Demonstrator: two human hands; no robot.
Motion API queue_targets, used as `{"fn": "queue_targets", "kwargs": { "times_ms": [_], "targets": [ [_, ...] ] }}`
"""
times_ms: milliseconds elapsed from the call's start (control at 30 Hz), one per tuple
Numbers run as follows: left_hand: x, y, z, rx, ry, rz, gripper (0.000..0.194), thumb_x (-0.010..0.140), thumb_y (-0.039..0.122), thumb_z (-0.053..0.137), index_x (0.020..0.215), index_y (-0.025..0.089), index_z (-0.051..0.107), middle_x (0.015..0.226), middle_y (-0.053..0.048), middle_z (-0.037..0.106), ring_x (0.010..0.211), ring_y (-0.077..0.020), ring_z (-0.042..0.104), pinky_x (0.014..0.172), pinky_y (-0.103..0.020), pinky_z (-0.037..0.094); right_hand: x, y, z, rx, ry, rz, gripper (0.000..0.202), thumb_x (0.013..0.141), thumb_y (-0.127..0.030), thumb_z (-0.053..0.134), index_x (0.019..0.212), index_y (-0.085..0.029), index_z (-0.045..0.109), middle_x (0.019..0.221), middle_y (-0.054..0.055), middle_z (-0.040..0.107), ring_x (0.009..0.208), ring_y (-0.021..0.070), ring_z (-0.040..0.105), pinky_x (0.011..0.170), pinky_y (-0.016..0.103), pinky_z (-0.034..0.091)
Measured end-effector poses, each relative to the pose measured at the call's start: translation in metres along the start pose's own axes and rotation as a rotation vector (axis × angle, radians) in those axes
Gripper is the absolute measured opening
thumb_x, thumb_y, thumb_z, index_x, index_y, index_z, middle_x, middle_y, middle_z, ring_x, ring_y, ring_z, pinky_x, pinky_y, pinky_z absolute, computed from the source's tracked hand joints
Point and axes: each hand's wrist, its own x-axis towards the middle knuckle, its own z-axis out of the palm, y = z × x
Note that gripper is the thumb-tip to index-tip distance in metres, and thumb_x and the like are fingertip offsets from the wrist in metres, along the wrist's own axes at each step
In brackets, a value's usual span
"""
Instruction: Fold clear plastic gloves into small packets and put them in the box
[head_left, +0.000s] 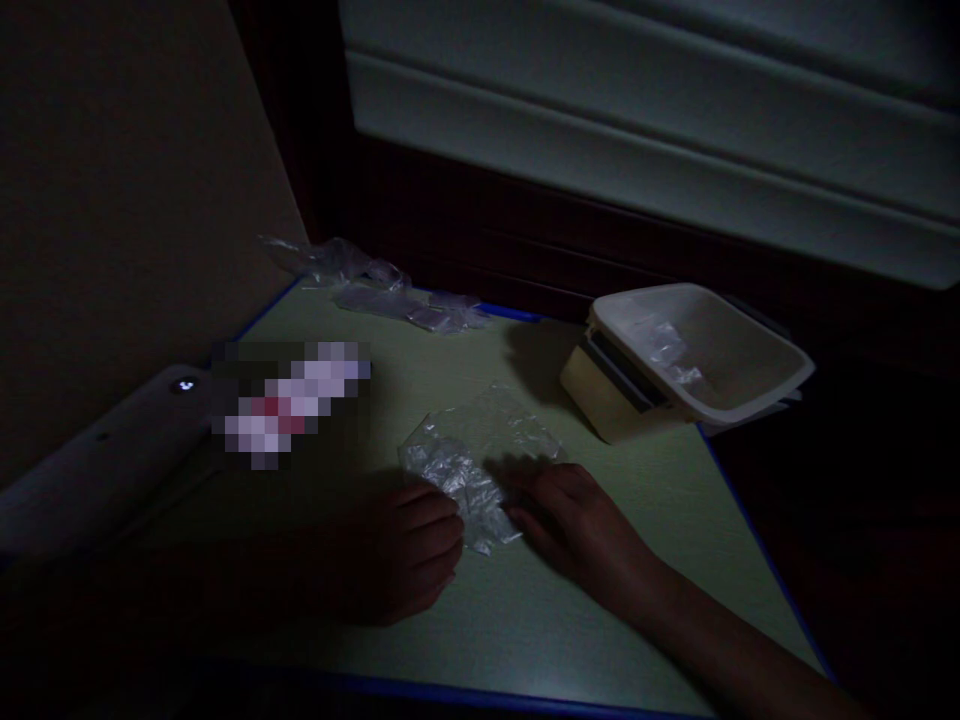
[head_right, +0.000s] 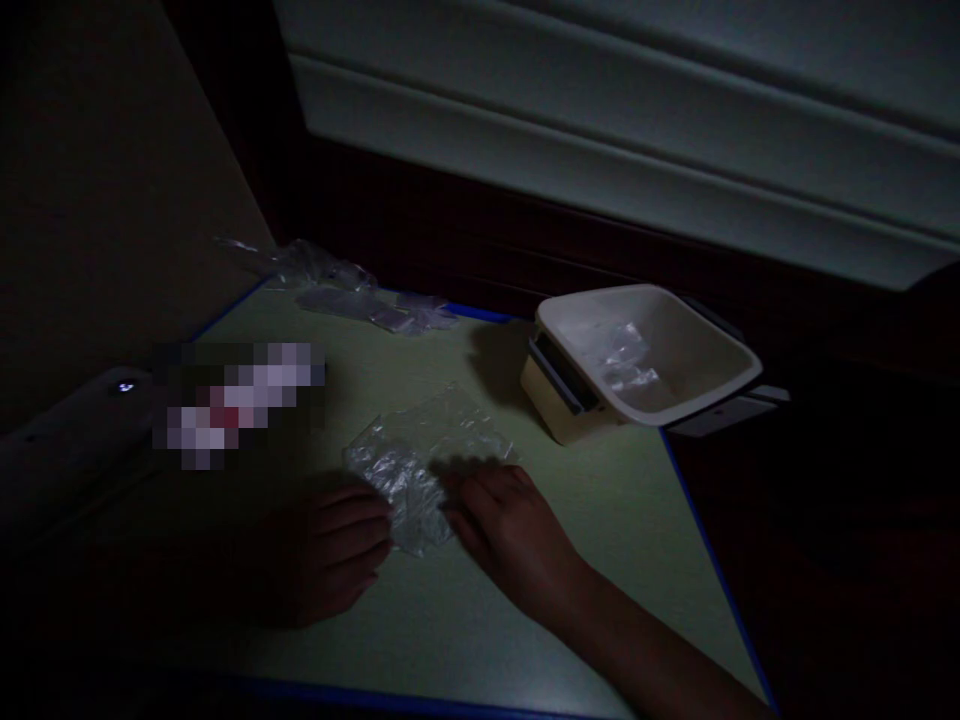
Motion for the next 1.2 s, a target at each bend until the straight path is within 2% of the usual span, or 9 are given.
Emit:
{"fn": "queue_targets", "kwargs": {
  "times_ms": [133,300,400,467,633,767,967,1100,1200],
  "targets": [
    [0.000,0.001,0.000,0.009,0.042,0.012,0.016,0.088,0.018,0.051,0.092,0.012,0.065,0.099,-0.008,0.067,0.096,-0.0213,0.058,0.087,-0.037,0.048,-0.001,0.001,0.001,0.008,0.039,-0.014,0.021,0.095,-0.025,0.044,0.103,-0.017,0.063,0.086,0.009,0.069,0.079,0.0210,0.063,0.073,0.036,0.049],
    [-0.002,0.001,0.005,-0.007,0.044,0.028,0.021,0.090,0.019,0.048,0.101,0.011,0.064,0.115,-0.010,0.064,0.113,-0.0238,0.052,0.098,-0.041,0.041,0.018,0.001,0.005,0.029,0.078,-0.159,0.024,0.097,-0.029,0.044,0.100,-0.014,0.063,0.083,0.008,0.067,0.076,0.0197,0.061,0.072,0.034,0.047],
    [-0.001,0.000,0.006,-0.035,0.024,0.022,0.024,0.090,0.024,0.048,0.101,0.010,0.064,0.113,-0.009,0.066,0.110,-0.0231,0.054,0.098,-0.040,0.041,0.027,0.003,0.007,-0.066,0.100,-0.174,0.027,0.095,-0.033,0.046,0.090,-0.014,0.065,0.076,0.008,0.065,0.074,0.0210,0.059,0.070,0.035,0.046],
    [0.000,-0.001,0.005,-0.045,0.025,0.017,0.025,0.090,0.026,0.048,0.099,0.010,0.065,0.106,-0.009,0.068,0.104,-0.0227,0.057,0.096,-0.039,0.043,0.027,0.004,0.005,-0.105,0.135,-0.141,0.028,0.095,-0.034,0.047,0.090,-0.014,0.065,0.080,0.010,0.065,0.078,0.0229,0.059,0.071,0.037,0.047],
    [0.001,-0.001,0.003,-0.017,0.007,0.002,0.022,0.089,0.025,0.050,0.093,0.011,0.066,0.095,-0.009,0.070,0.091,-0.0224,0.061,0.089,-0.040,0.046,0.011,0.009,-0.007,-0.104,0.228,-0.069,0.021,0.095,-0.023,0.045,0.095,-0.014,0.064,0.088,0.013,0.065,0.083,0.0227,0.060,0.072,0.036,0.050],
    [0.000,0.001,0.005,-0.005,-0.033,-0.023,0.020,0.088,0.027,0.051,0.091,0.014,0.066,0.092,-0.009,0.069,0.088,-0.0220,0.061,0.088,-0.039,0.047,-0.006,0.009,-0.006,-0.153,0.180,-0.093,0.021,0.093,-0.019,0.045,0.101,-0.011,0.064,0.093,0.014,0.068,0.084,0.0227,0.062,0.073,0.037,0.052],
    [-0.002,0.000,0.001,0.011,-0.028,-0.057,0.024,0.089,0.032,0.050,0.092,0.014,0.065,0.094,-0.009,0.069,0.092,-0.0233,0.060,0.088,-0.040,0.047,-0.017,0.013,0.007,-0.166,0.082,-0.062,0.028,0.093,-0.022,0.047,0.115,-0.011,0.061,0.118,0.018,0.063,0.109,0.0268,0.059,0.090,0.045,0.050],
    [-0.006,-0.010,-0.009,0.039,-0.013,-0.147,0.032,0.090,0.037,0.045,0.095,0.012,0.064,0.099,-0.012,0.067,0.099,-0.0275,0.057,0.087,-0.043,0.046,-0.016,0.026,0.006,-0.090,0.035,-0.058,0.027,0.094,-0.021,0.046,0.116,-0.015,0.060,0.123,0.013,0.063,0.119,0.0250,0.054,0.100,0.049,0.044],
    [-0.008,-0.019,-0.015,0.041,-0.068,-0.208,0.034,0.091,0.039,0.042,0.092,0.013,0.064,0.095,-0.011,0.067,0.093,-0.0264,0.057,0.083,-0.042,0.046,-0.013,0.035,0.002,-0.035,0.013,-0.062,0.026,0.094,-0.018,0.045,0.116,-0.018,0.059,0.124,0.010,0.063,0.122,0.0237,0.052,0.104,0.052,0.038]
  ]
}}
